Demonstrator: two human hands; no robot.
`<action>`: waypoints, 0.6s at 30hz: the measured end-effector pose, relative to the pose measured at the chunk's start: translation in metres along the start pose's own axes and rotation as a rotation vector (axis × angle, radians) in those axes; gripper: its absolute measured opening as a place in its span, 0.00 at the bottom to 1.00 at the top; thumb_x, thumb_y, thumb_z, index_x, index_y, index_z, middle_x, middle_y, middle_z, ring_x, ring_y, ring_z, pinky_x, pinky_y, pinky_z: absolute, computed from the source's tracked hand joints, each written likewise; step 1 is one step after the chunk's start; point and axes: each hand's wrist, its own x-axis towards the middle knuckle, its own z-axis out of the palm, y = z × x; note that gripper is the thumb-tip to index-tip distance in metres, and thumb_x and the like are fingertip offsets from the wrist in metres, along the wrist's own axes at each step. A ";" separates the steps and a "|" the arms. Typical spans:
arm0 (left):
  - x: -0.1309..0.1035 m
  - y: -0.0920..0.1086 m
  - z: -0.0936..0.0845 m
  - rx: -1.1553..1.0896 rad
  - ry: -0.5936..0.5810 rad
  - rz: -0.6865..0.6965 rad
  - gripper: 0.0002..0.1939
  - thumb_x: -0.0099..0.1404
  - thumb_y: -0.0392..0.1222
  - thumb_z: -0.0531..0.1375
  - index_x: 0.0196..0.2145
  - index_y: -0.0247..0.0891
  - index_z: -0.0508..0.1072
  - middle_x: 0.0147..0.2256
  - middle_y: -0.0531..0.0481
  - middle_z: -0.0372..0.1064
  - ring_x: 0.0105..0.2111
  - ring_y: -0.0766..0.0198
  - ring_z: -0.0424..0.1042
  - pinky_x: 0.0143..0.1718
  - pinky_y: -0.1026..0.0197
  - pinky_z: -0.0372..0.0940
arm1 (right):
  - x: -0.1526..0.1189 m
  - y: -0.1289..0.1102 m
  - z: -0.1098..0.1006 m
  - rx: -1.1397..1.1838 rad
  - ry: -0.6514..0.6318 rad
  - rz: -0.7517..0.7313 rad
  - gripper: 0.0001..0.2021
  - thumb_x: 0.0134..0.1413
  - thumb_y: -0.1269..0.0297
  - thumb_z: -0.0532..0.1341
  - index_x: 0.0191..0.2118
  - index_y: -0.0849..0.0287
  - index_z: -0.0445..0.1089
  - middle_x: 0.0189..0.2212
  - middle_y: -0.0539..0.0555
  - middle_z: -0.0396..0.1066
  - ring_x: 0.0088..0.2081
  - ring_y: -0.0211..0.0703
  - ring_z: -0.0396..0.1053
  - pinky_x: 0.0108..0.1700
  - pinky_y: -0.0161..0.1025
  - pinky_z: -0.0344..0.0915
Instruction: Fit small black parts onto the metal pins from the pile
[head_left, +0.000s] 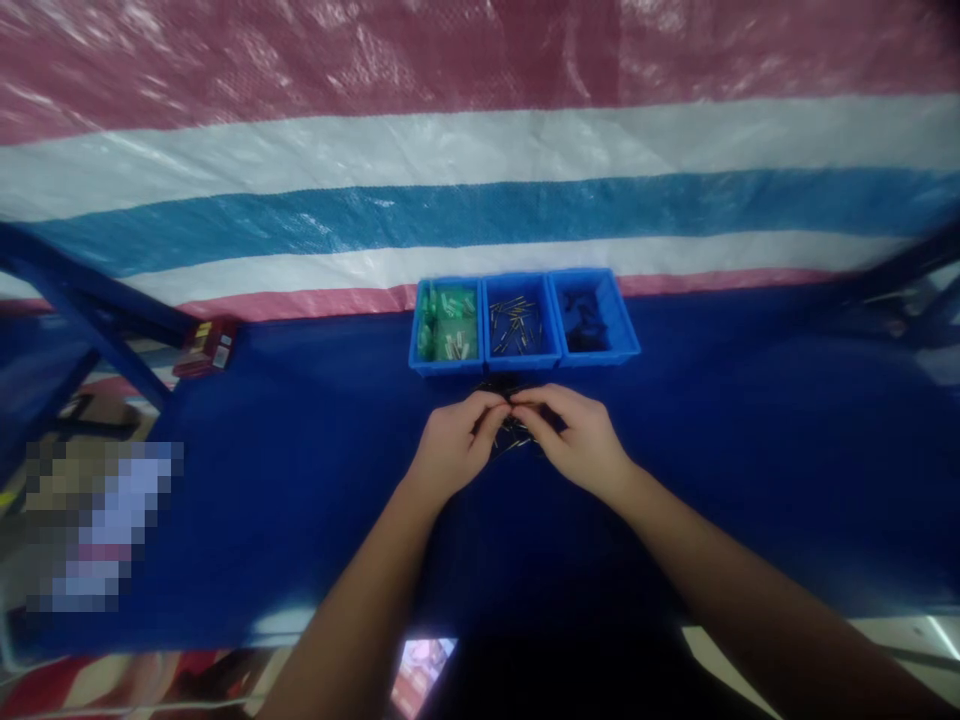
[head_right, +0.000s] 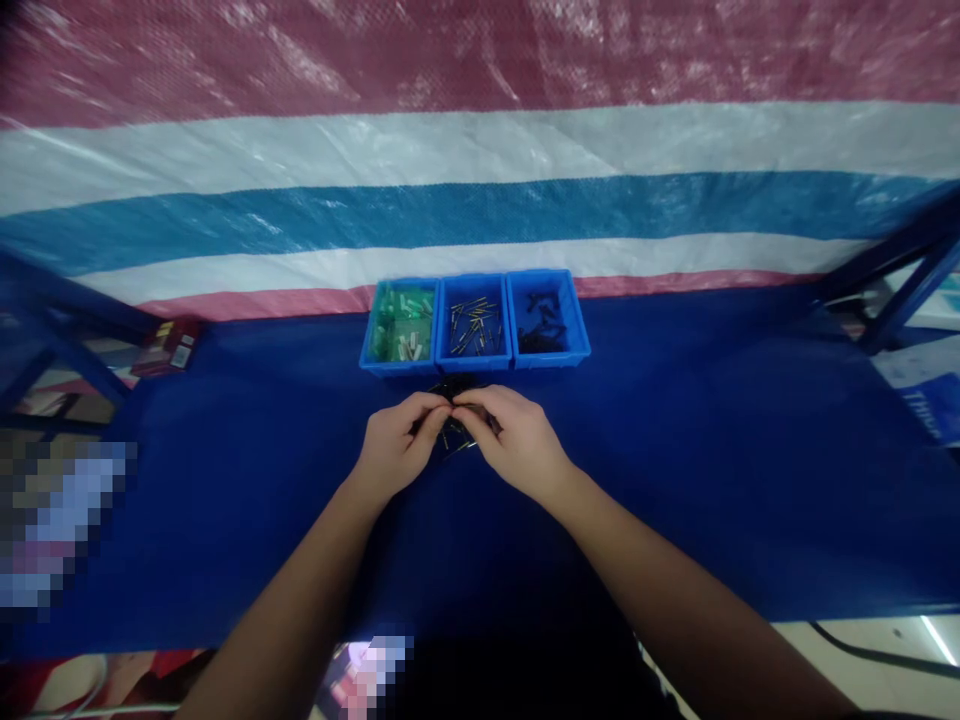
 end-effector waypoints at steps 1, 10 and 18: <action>0.000 0.000 0.000 0.001 0.003 -0.003 0.09 0.73 0.43 0.55 0.39 0.39 0.74 0.30 0.54 0.76 0.27 0.70 0.73 0.30 0.67 0.64 | 0.000 0.000 0.001 0.009 0.019 -0.001 0.07 0.62 0.67 0.64 0.45 0.56 0.76 0.38 0.52 0.79 0.35 0.40 0.76 0.37 0.37 0.71; 0.000 0.002 -0.001 -0.037 0.010 -0.002 0.09 0.73 0.42 0.56 0.39 0.39 0.75 0.31 0.53 0.77 0.27 0.70 0.74 0.30 0.68 0.65 | -0.001 0.002 0.001 -0.001 0.067 0.026 0.03 0.61 0.66 0.65 0.36 0.54 0.78 0.34 0.49 0.81 0.35 0.41 0.78 0.40 0.38 0.72; 0.000 0.005 0.002 -0.154 0.011 0.054 0.07 0.69 0.40 0.61 0.42 0.41 0.78 0.34 0.52 0.79 0.30 0.68 0.76 0.35 0.67 0.70 | -0.002 -0.001 -0.003 -0.042 -0.033 0.044 0.15 0.69 0.64 0.54 0.29 0.58 0.68 0.24 0.49 0.69 0.27 0.36 0.67 0.31 0.35 0.61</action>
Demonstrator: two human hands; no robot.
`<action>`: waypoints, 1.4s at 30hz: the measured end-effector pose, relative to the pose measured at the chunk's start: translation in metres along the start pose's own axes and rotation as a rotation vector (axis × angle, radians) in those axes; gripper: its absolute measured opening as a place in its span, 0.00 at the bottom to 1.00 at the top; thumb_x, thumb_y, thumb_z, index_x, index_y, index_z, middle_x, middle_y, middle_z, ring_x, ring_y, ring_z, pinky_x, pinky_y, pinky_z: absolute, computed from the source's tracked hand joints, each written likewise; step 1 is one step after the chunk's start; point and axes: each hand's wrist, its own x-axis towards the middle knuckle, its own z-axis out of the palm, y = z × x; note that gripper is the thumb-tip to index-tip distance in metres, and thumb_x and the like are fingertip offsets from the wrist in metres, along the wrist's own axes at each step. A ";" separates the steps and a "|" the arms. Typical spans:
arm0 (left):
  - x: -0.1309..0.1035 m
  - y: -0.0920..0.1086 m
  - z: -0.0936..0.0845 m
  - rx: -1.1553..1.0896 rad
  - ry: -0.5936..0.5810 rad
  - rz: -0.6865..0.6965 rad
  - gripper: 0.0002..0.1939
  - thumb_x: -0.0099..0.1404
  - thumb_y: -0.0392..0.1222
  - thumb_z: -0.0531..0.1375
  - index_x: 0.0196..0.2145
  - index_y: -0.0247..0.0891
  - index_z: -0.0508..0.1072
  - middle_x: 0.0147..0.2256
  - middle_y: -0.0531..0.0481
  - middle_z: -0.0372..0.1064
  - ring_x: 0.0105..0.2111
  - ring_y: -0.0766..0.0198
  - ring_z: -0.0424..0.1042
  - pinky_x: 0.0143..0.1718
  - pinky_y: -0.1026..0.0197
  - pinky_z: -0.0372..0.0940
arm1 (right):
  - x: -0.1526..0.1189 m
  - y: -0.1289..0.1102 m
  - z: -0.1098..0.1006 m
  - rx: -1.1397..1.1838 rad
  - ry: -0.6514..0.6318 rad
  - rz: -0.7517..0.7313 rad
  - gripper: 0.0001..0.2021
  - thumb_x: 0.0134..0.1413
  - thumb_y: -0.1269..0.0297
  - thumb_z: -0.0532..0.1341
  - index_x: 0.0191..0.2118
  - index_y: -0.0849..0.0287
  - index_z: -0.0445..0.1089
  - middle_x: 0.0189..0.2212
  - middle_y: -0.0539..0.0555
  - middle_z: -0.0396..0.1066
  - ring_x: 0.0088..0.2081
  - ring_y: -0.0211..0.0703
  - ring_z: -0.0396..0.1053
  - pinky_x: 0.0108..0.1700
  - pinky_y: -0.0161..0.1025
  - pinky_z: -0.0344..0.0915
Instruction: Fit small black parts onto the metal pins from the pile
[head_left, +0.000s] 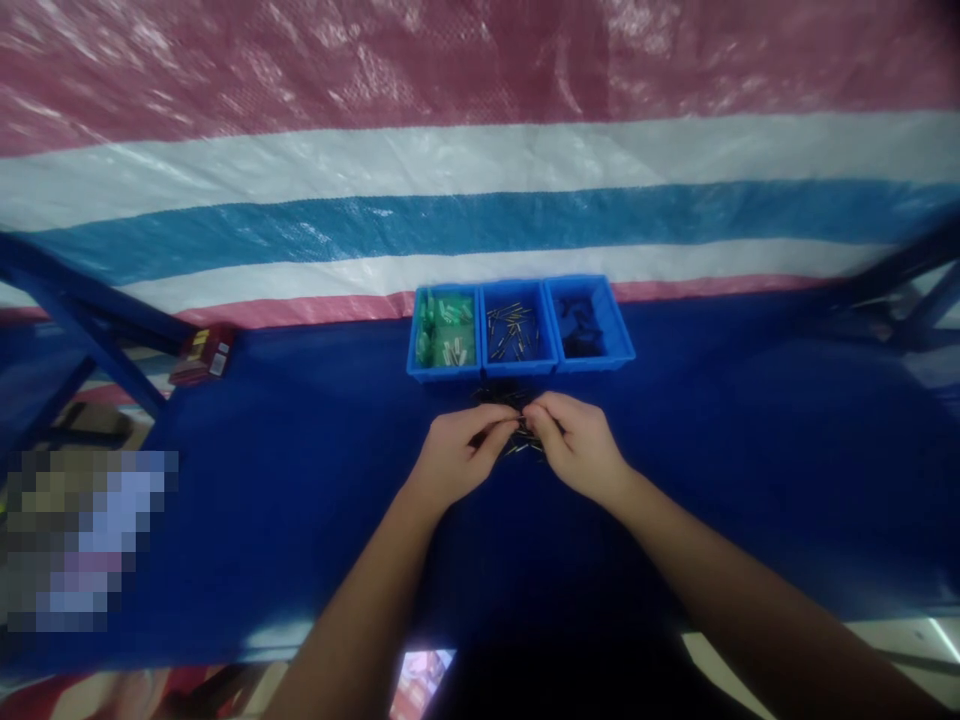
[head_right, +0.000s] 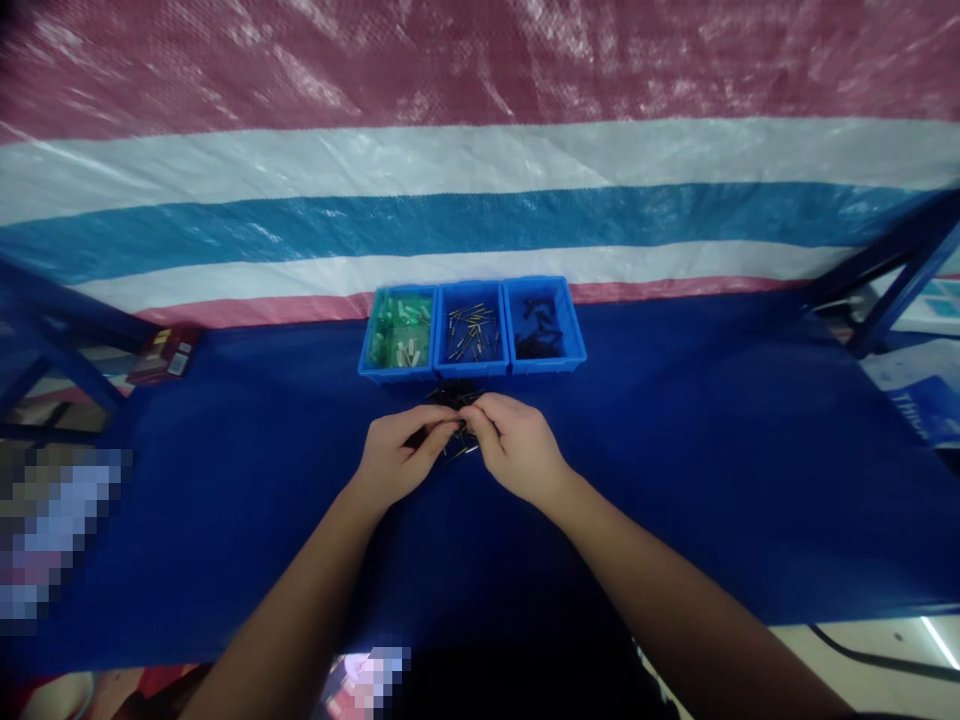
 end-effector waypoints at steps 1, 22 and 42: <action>0.000 0.000 0.000 -0.013 0.000 0.007 0.07 0.69 0.40 0.61 0.42 0.41 0.78 0.35 0.52 0.79 0.31 0.68 0.77 0.36 0.67 0.70 | -0.001 0.000 0.000 0.002 -0.002 0.014 0.16 0.69 0.63 0.54 0.27 0.58 0.66 0.23 0.48 0.67 0.26 0.35 0.66 0.31 0.35 0.60; 0.001 -0.003 -0.004 0.167 0.005 -0.057 0.12 0.73 0.42 0.54 0.39 0.38 0.76 0.28 0.54 0.74 0.26 0.69 0.71 0.31 0.66 0.62 | 0.018 0.008 -0.005 0.735 0.170 0.522 0.17 0.60 0.50 0.64 0.46 0.57 0.74 0.31 0.52 0.77 0.24 0.36 0.71 0.22 0.33 0.63; 0.001 0.000 -0.004 0.207 0.051 -0.046 0.12 0.73 0.42 0.54 0.37 0.38 0.77 0.25 0.54 0.73 0.24 0.69 0.70 0.29 0.66 0.62 | 0.010 0.025 -0.003 -0.156 -0.022 0.023 0.13 0.59 0.69 0.62 0.49 0.56 0.76 0.40 0.54 0.79 0.40 0.46 0.74 0.43 0.44 0.72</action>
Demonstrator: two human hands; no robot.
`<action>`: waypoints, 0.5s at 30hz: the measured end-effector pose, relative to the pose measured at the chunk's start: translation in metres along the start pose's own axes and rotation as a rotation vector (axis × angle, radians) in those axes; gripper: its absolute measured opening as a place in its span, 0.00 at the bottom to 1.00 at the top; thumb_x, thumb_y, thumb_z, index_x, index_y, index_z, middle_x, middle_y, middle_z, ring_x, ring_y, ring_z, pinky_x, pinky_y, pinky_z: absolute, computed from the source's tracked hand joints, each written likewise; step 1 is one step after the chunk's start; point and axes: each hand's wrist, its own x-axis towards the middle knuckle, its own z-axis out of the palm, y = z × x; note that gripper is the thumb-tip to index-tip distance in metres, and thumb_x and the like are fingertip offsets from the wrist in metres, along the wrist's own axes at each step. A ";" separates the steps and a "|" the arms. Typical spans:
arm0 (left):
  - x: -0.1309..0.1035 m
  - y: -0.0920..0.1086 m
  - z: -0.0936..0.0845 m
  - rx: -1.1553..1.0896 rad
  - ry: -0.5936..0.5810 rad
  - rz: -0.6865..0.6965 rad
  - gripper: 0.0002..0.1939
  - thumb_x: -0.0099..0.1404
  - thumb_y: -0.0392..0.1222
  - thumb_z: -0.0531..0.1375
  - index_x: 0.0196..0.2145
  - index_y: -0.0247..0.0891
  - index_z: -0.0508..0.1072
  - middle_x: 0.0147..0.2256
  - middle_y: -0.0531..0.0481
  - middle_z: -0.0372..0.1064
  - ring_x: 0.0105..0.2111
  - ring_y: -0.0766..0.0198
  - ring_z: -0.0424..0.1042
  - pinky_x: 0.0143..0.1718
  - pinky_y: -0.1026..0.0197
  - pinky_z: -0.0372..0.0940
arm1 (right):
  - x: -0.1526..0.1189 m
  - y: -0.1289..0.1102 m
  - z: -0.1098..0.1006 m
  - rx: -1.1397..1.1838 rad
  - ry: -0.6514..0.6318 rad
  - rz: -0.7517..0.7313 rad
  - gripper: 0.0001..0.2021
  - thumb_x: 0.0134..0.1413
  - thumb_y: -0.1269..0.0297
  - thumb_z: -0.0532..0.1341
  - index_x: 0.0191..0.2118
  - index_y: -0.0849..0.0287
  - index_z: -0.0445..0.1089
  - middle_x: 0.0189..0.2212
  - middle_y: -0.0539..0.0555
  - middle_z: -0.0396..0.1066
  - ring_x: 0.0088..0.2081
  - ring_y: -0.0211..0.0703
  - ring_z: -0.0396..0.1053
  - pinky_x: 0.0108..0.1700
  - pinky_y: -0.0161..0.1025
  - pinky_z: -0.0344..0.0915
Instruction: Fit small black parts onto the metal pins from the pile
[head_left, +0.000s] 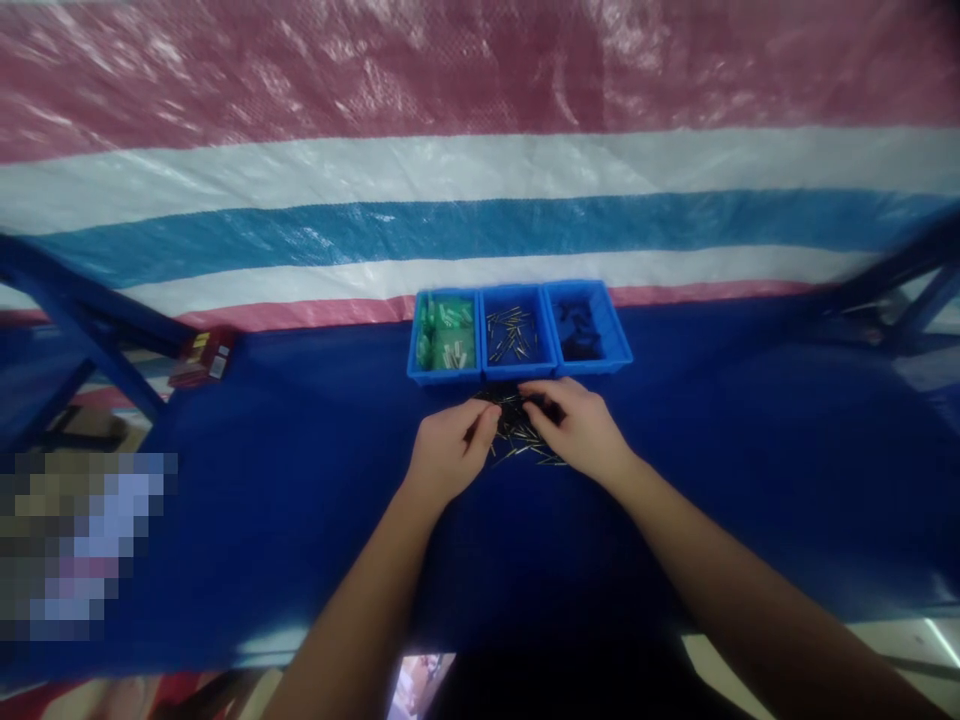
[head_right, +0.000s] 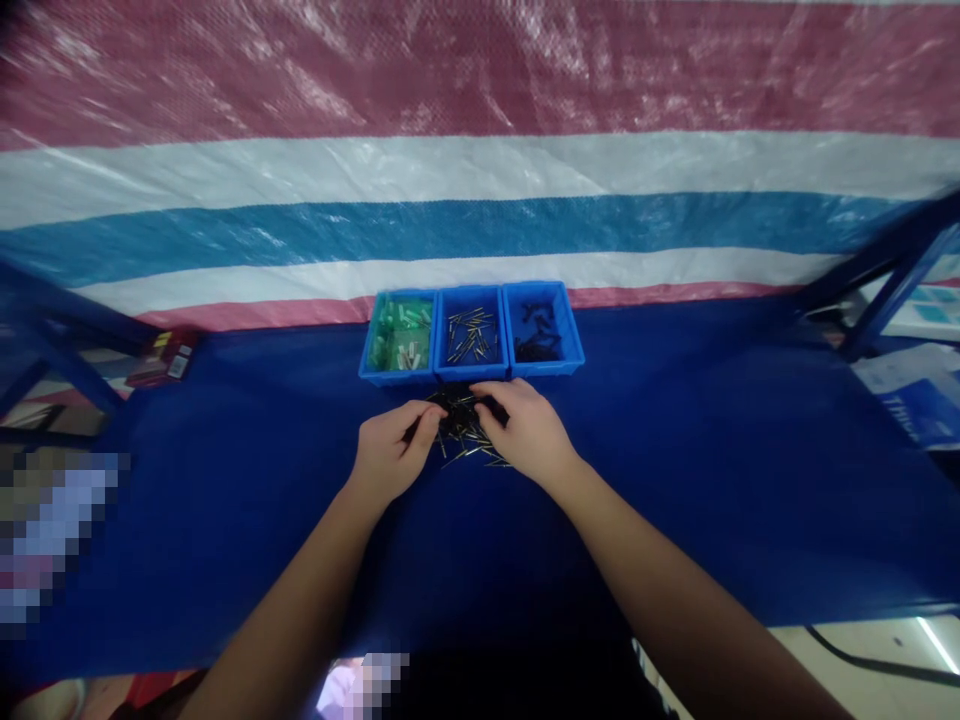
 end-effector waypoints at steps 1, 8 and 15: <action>0.000 0.000 0.000 0.000 0.000 0.002 0.12 0.73 0.42 0.54 0.37 0.38 0.77 0.25 0.54 0.72 0.24 0.69 0.70 0.29 0.65 0.62 | 0.000 0.000 0.001 -0.011 -0.011 -0.017 0.14 0.61 0.69 0.61 0.51 0.56 0.75 0.43 0.55 0.79 0.43 0.47 0.74 0.46 0.46 0.72; -0.001 -0.002 0.003 0.014 -0.007 0.002 0.13 0.73 0.43 0.54 0.37 0.38 0.77 0.27 0.53 0.74 0.25 0.68 0.71 0.30 0.64 0.63 | 0.002 0.003 0.008 -0.057 -0.008 -0.002 0.13 0.60 0.69 0.60 0.48 0.56 0.75 0.41 0.55 0.79 0.41 0.49 0.73 0.44 0.47 0.71; -0.001 -0.003 0.005 0.014 -0.003 0.010 0.13 0.73 0.43 0.54 0.37 0.38 0.77 0.29 0.52 0.76 0.26 0.68 0.72 0.30 0.64 0.63 | 0.008 -0.005 0.014 0.001 0.019 0.138 0.14 0.51 0.73 0.63 0.44 0.55 0.76 0.37 0.51 0.79 0.33 0.43 0.72 0.39 0.44 0.70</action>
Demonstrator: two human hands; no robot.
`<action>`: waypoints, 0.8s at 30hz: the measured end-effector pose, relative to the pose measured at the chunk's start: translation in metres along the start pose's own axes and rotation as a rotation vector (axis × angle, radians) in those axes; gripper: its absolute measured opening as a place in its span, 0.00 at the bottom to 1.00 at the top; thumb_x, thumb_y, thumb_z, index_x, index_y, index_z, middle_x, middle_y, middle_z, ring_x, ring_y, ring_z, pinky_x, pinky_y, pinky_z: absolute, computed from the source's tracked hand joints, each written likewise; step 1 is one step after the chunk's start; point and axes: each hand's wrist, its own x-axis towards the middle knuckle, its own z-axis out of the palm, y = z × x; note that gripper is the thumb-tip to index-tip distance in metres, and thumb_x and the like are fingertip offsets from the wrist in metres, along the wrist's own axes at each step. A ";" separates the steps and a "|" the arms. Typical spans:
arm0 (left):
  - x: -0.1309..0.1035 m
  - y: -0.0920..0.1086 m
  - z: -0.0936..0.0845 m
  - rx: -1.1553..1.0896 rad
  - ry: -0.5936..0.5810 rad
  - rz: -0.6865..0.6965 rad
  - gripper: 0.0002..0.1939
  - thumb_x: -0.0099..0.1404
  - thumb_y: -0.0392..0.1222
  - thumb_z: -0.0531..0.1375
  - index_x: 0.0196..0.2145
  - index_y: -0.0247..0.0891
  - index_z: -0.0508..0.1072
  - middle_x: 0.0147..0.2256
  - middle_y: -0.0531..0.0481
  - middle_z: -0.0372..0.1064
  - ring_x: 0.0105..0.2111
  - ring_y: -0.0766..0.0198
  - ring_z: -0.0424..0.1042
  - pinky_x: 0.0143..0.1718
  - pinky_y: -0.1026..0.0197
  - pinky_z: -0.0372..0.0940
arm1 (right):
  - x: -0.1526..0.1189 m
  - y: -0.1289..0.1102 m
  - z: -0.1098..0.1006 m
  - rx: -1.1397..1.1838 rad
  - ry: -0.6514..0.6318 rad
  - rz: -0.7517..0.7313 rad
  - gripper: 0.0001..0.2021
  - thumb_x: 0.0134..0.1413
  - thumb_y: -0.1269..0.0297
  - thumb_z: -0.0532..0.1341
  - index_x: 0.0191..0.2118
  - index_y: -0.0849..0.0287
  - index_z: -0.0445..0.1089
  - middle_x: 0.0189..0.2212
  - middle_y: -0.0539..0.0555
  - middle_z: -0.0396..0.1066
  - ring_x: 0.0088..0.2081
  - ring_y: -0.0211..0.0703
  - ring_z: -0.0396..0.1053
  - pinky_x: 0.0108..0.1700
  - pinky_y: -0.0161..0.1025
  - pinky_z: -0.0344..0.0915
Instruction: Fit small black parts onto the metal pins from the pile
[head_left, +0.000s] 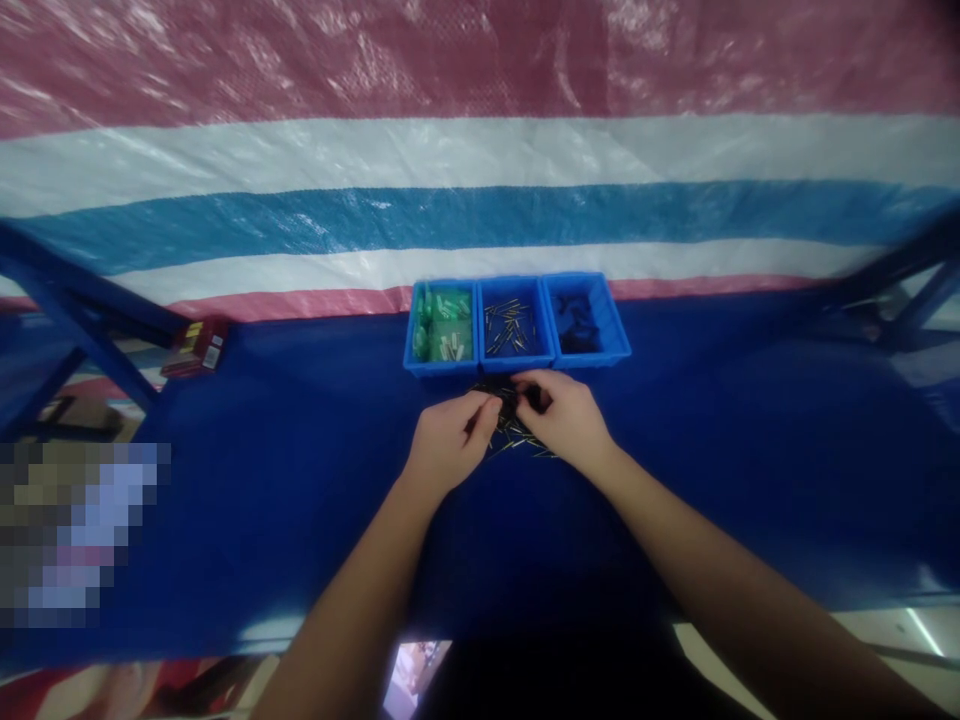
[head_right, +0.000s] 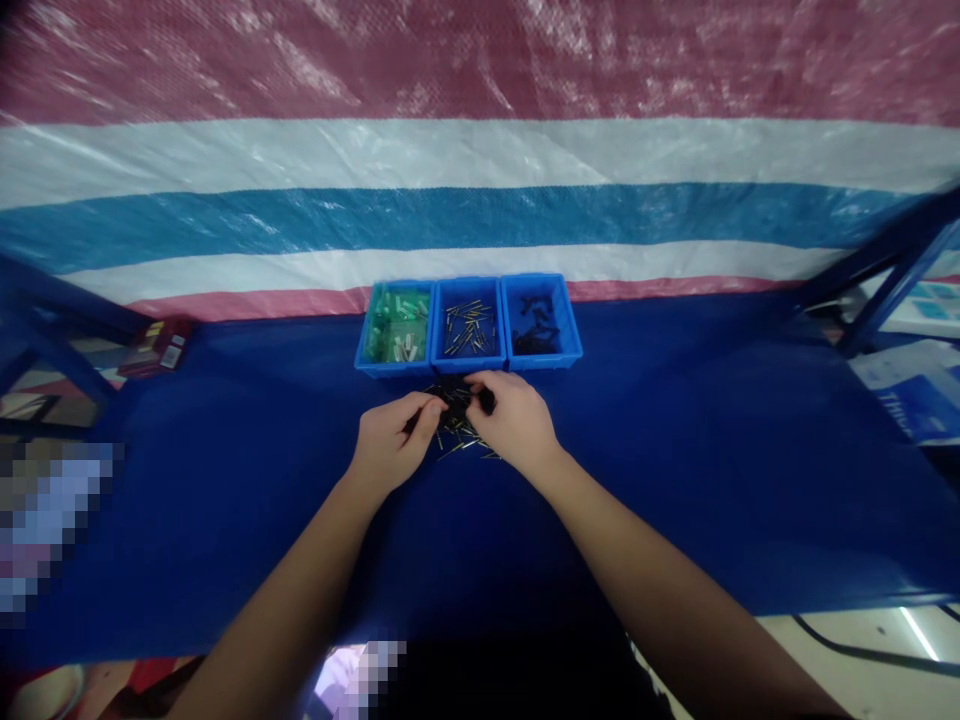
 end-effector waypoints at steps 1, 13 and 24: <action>0.000 0.000 0.001 0.002 0.000 0.001 0.13 0.73 0.43 0.54 0.37 0.38 0.77 0.30 0.51 0.77 0.27 0.67 0.73 0.31 0.64 0.64 | 0.000 -0.001 0.001 0.005 0.005 0.018 0.14 0.50 0.73 0.63 0.44 0.54 0.76 0.37 0.51 0.79 0.32 0.43 0.71 0.39 0.43 0.70; 0.000 -0.001 0.000 -0.009 0.024 -0.034 0.11 0.72 0.44 0.55 0.41 0.39 0.77 0.29 0.52 0.76 0.27 0.68 0.73 0.31 0.66 0.65 | -0.006 0.000 -0.001 0.095 0.098 -0.090 0.09 0.60 0.68 0.62 0.45 0.54 0.76 0.35 0.53 0.78 0.34 0.44 0.72 0.39 0.43 0.70; -0.001 -0.005 0.001 -0.061 0.081 -0.089 0.09 0.71 0.44 0.59 0.44 0.41 0.76 0.28 0.55 0.75 0.24 0.70 0.72 0.31 0.68 0.67 | -0.014 -0.011 -0.004 0.416 0.138 0.011 0.08 0.58 0.63 0.67 0.43 0.55 0.77 0.33 0.52 0.77 0.29 0.39 0.70 0.35 0.40 0.69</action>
